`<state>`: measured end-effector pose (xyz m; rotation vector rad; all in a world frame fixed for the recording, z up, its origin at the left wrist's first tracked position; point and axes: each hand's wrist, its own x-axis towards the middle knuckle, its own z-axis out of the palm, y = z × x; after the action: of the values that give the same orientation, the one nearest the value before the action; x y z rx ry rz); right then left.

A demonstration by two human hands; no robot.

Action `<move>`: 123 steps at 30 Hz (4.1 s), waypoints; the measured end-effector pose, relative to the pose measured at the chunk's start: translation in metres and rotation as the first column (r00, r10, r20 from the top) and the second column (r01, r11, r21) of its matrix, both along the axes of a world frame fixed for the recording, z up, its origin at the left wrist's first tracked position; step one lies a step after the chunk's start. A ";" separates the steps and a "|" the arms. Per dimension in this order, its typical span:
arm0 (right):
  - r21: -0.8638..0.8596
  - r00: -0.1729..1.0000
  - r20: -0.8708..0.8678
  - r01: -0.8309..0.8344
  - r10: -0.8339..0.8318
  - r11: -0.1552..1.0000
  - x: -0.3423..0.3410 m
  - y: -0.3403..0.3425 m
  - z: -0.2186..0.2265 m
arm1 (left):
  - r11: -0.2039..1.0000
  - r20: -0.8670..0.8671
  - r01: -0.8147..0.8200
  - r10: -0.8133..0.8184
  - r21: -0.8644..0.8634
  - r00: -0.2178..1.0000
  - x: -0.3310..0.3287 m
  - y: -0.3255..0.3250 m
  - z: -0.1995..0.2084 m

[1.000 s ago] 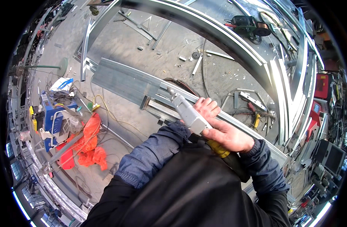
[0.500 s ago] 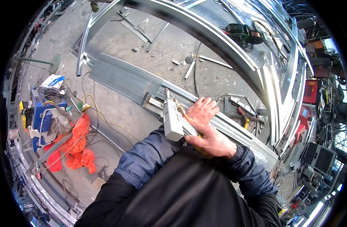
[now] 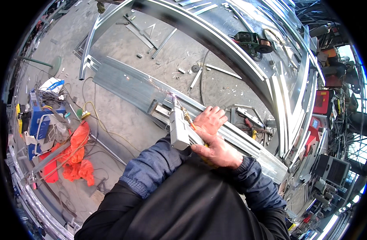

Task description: The person welds two aluminum profiles together using a handheld welding torch. They align the pieces, apply welds along the seam, and reposition the assembly to complete the joint.

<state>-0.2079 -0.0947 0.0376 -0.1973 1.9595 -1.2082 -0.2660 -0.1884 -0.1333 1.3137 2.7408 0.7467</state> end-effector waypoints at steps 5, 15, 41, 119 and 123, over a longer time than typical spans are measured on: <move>-0.010 1.000 -0.021 0.001 -0.002 1.000 0.005 0.003 -0.006 | 1.000 -0.006 0.002 -0.002 0.003 1.000 0.001 0.001 -0.003; 0.035 0.998 0.065 0.025 -0.027 0.999 0.003 -0.002 0.010 | 0.999 0.006 -0.010 0.009 0.045 1.000 0.001 0.002 -0.008; 0.053 1.000 -0.011 0.011 -0.010 0.999 0.019 0.022 -0.020 | 1.000 0.108 0.018 -0.020 0.012 0.994 0.001 0.001 -0.006; -0.149 0.948 0.180 0.291 -0.264 0.945 0.129 0.206 0.001 | 0.905 0.135 -0.296 0.349 -0.305 0.927 0.021 -0.030 0.045; -0.185 0.939 0.198 0.317 -0.281 0.930 0.130 0.205 -0.002 | 0.916 0.080 -0.300 0.331 -0.265 0.940 0.021 -0.029 0.042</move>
<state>-0.0776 0.1106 0.0356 0.0992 1.7524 -1.5837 -0.2455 -0.2176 -0.0912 0.7601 2.8606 0.4496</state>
